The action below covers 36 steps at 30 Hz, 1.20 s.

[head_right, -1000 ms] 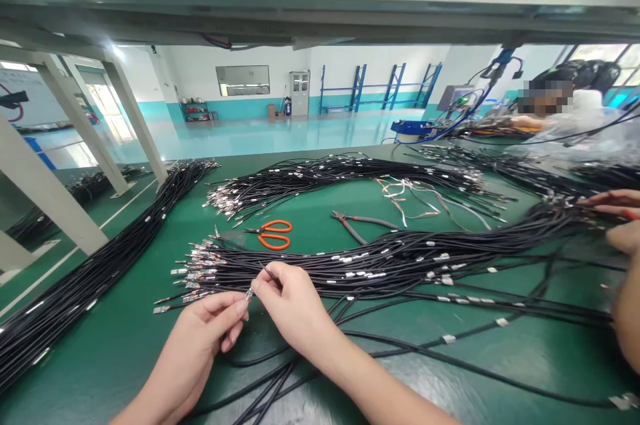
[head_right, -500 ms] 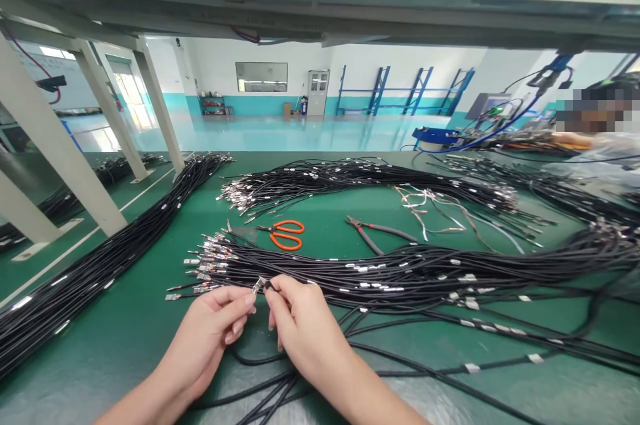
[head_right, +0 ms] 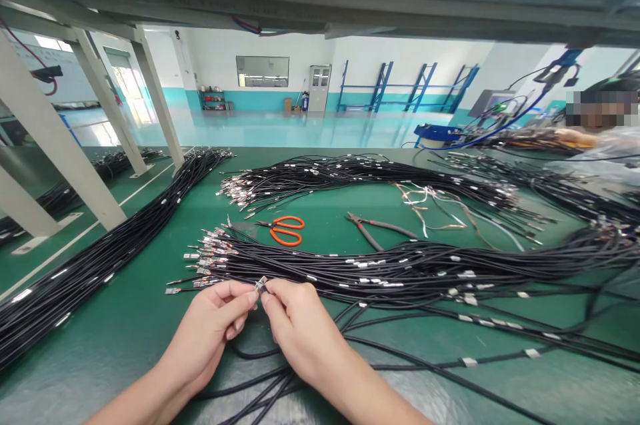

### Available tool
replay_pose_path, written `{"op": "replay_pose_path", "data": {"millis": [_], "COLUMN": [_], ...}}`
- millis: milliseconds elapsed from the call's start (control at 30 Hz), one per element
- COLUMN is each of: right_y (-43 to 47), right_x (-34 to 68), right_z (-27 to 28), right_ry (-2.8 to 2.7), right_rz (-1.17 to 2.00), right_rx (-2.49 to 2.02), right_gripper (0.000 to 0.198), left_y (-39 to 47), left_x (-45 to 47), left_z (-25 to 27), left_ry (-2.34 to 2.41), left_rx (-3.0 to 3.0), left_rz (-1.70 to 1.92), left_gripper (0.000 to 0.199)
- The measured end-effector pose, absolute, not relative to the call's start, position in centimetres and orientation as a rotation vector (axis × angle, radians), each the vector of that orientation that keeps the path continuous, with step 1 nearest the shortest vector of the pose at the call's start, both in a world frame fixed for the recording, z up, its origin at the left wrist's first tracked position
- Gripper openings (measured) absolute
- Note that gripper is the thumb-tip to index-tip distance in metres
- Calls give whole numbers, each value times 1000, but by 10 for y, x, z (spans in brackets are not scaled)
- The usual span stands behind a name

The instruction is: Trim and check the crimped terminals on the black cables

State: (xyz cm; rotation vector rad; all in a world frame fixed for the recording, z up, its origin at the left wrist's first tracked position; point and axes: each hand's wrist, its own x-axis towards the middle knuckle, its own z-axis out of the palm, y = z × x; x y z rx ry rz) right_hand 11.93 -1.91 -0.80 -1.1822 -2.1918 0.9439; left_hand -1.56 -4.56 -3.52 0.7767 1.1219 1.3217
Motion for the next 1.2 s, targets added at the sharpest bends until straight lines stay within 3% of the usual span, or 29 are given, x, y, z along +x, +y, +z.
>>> {"op": "replay_pose_path", "data": {"millis": [600,1200], "right_y": [-19,-19], "right_x": [118,120], "right_z": [-11,-8], "right_ry": [-2031,-2027], "right_rz": [1287,1386], "right_rx": [-1167,-1140], "right_gripper": [25,25], "left_y": [-47,-49], "left_x": [-13,-14], "left_z": [-31,-31], "left_ry": [1217,1184], "left_rx": [872,827], "left_rz": [1370,1380], "left_gripper": [15,15]}}
